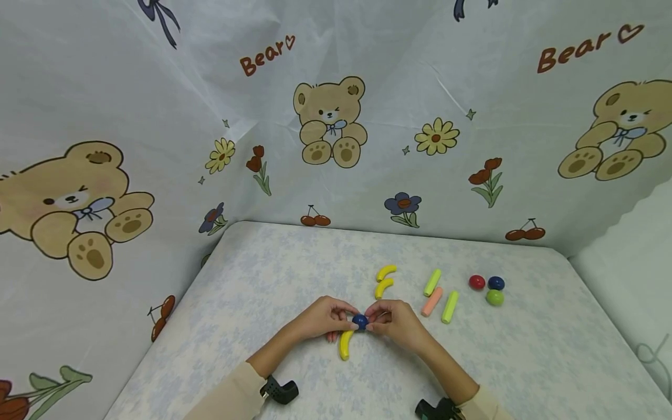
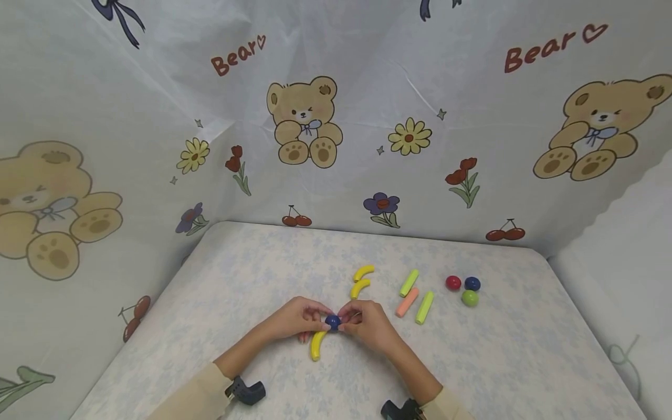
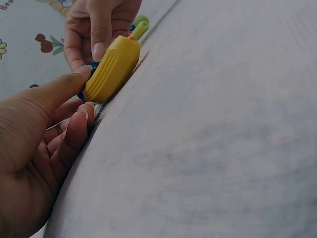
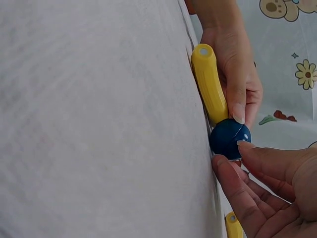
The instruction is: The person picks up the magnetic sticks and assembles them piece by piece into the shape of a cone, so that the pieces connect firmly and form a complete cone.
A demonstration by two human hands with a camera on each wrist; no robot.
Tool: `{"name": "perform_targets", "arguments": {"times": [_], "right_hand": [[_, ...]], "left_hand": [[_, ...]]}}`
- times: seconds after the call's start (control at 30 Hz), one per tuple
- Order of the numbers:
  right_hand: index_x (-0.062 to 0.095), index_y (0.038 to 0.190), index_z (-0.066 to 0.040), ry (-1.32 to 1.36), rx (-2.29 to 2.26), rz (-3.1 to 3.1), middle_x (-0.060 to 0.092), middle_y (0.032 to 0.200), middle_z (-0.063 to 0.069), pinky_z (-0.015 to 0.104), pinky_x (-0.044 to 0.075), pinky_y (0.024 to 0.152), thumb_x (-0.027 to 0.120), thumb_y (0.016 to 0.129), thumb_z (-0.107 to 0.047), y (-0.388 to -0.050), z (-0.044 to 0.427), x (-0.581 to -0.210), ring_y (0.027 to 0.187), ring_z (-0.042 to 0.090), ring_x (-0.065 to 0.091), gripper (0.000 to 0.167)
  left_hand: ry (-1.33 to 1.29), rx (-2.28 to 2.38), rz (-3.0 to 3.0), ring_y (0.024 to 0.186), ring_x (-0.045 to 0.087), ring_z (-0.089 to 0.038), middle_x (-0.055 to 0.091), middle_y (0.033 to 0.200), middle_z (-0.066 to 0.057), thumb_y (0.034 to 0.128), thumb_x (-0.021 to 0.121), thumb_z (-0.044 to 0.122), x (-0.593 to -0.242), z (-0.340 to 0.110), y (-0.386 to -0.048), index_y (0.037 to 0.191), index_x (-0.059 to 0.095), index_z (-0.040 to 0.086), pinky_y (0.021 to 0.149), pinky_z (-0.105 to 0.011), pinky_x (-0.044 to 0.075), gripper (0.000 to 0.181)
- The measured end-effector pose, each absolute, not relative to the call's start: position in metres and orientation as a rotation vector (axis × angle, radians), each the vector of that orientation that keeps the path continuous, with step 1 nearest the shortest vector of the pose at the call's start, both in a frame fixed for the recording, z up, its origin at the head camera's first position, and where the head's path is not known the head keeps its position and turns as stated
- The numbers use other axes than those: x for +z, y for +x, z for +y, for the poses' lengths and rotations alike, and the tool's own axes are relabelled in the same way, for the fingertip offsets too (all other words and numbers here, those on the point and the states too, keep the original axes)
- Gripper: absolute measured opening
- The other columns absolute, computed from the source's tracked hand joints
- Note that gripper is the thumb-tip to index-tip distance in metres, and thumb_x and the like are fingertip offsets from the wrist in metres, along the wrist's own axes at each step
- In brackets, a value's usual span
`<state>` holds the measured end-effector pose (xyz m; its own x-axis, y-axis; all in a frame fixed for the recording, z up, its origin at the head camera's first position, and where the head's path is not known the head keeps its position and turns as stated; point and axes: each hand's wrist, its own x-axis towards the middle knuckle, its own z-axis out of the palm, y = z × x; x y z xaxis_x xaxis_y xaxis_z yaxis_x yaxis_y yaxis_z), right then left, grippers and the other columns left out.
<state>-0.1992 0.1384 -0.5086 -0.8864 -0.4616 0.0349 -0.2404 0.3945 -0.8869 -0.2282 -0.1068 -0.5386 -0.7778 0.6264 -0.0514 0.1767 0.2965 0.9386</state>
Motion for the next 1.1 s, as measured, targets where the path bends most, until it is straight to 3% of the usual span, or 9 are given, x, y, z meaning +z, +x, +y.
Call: {"name": "perform_targets", "arguments": {"times": [0.43,0.73,1.1], "right_hand": [[0.073,0.108,0.0,-0.614,-1.482,2.509,0.074,0.093,0.008,0.025,0.058,0.066,0.077,0.091,-0.009,-0.203,0.152,-0.5,0.083,0.022,0.07,0.02],[0.075,0.106,-0.001,-0.539,-1.444,2.687,0.074,0.095,0.003,0.025,0.058,0.068,0.077,0.089,-0.002,-0.219,0.17,-0.49,0.083,0.019,0.069,0.017],[0.075,0.105,-0.002,-0.551,-1.261,2.87,0.073,0.104,0.011,0.037,0.061,0.078,0.078,0.088,-0.002,-0.243,0.176,-0.491,0.097,0.027,0.068,0.017]], "left_hand": [[0.724,1.51,2.165,0.043,0.053,-0.011,0.068,0.07,-0.001,0.0893,0.081,0.028,-0.542,-0.105,-0.229,0.115,0.076,0.018,0.04,-0.023,0.045,0.028],[0.729,1.52,2.164,0.043,0.054,-0.013,0.07,0.072,-0.001,0.089,0.081,0.032,-0.546,-0.106,-0.232,0.115,0.076,0.021,0.039,-0.025,0.046,0.029],[0.714,1.508,2.176,0.043,0.054,-0.012,0.07,0.073,-0.001,0.0888,0.081,0.032,-0.547,-0.107,-0.231,0.114,0.076,0.022,0.039,-0.024,0.047,0.028]]}}
